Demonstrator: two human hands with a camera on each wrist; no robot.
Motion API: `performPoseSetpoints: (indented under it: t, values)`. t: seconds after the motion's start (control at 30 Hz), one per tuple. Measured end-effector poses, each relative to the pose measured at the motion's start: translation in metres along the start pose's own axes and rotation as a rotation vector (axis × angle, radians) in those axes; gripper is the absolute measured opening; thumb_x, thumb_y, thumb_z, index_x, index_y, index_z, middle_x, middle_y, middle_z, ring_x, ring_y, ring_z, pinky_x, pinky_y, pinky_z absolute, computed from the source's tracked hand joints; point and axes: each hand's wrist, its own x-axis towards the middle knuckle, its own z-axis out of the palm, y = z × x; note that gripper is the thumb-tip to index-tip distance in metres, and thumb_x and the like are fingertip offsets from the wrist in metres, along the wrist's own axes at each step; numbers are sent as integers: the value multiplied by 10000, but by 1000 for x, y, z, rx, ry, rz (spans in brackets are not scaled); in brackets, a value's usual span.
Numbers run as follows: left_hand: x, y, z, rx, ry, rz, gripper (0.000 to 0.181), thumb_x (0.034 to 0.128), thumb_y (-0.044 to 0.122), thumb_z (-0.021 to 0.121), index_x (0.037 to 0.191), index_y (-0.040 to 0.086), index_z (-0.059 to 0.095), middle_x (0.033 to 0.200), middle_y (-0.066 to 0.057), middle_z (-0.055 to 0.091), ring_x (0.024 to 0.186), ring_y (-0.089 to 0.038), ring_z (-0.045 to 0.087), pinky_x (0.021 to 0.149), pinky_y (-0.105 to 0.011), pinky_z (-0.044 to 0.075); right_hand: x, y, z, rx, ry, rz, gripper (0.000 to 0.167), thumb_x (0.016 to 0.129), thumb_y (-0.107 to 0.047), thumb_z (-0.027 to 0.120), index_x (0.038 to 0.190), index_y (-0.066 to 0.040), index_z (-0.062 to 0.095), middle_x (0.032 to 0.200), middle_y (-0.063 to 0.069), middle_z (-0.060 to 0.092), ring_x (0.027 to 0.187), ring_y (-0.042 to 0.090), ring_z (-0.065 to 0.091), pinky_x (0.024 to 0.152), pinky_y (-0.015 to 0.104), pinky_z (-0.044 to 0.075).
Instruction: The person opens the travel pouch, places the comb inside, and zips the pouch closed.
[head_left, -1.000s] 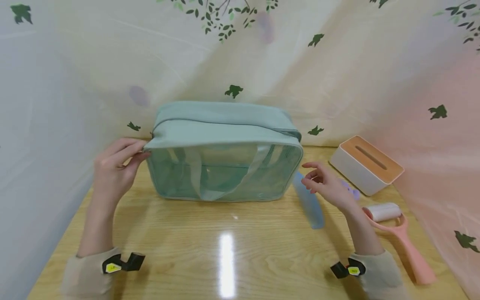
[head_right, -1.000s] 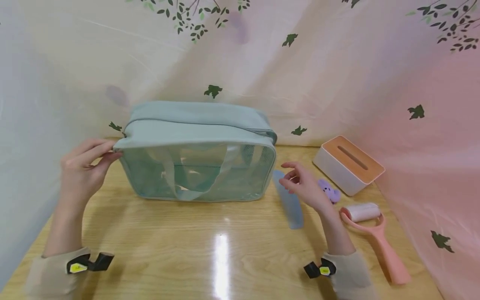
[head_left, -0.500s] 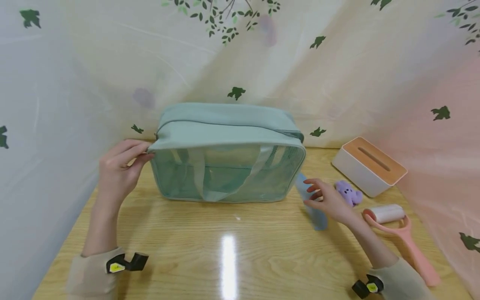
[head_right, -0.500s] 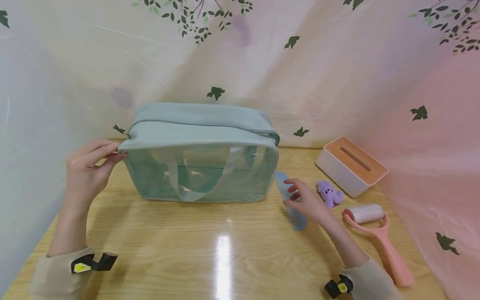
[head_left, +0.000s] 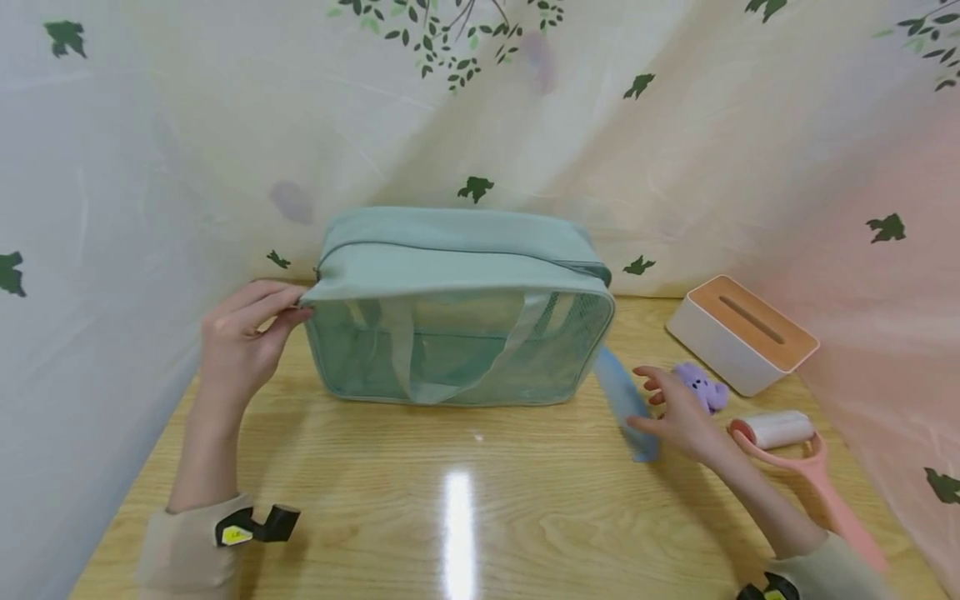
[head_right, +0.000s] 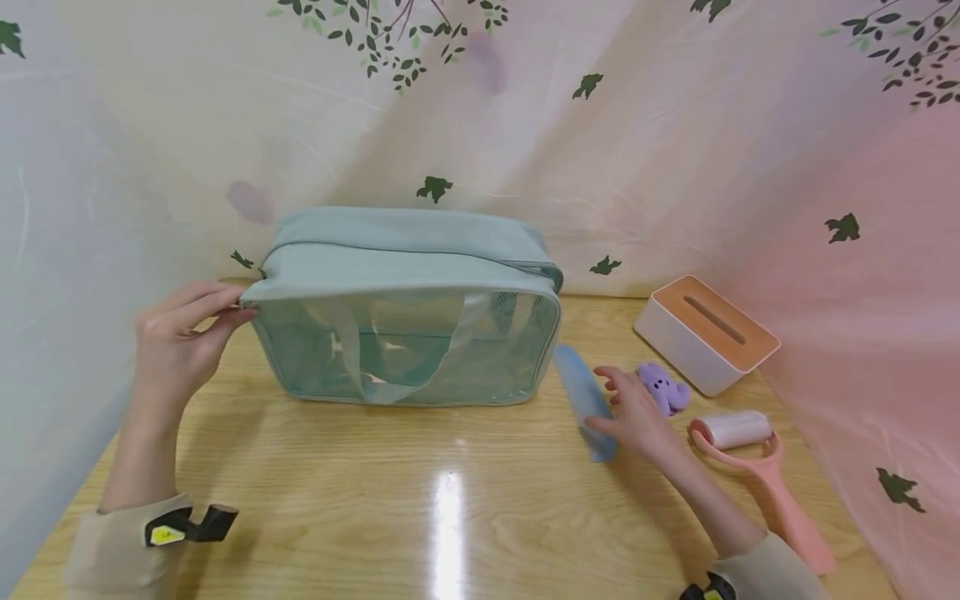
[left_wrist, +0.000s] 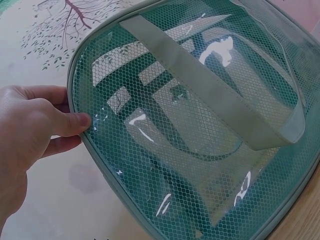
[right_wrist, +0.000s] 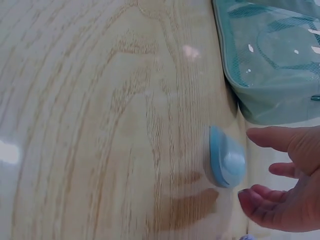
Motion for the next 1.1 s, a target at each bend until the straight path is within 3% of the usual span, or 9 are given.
performPoseSetpoints:
  t: [0.17,0.33,0.63,0.93,1.1]
  values:
    - [-1,-1,0,-6,-1,-8,254,724,-203,800,946,-79,793,922,-227,758,981,217,547,848,20,451,-4,1,-3,-71,-90,69,955,784,-305,916,1515,24,396,1277,356,557,1016,394,623,774,471,574]
    - [-2,-1,-1,4,-5,-11,244,735,-197,799,952,-85,790,925,-232,755,966,223,544,847,26,453,-6,1,-3,-116,-116,97,1055,758,-403,921,1554,-5,355,1293,336,548,1052,393,601,767,465,563]
    - [-1,3,-1,1,-5,-17,242,740,-194,798,957,-88,789,927,-234,753,964,225,549,842,27,457,-6,0,-2,-146,-141,138,1100,730,-372,942,1558,22,334,1261,333,568,1069,395,567,750,464,557]
    - [-4,5,-2,-6,-4,-27,253,731,-201,800,956,-87,788,924,-233,752,958,218,559,832,20,465,-4,1,0,-144,-156,154,1088,718,-332,950,1545,47,354,1270,323,593,1157,426,528,850,541,549]
    - [-4,6,-1,1,-9,-14,244,745,-184,799,968,-87,789,933,-234,755,965,217,558,839,18,468,-2,1,-1,-136,-202,193,1102,728,-347,946,1540,81,336,1242,314,623,1122,407,595,858,532,564]
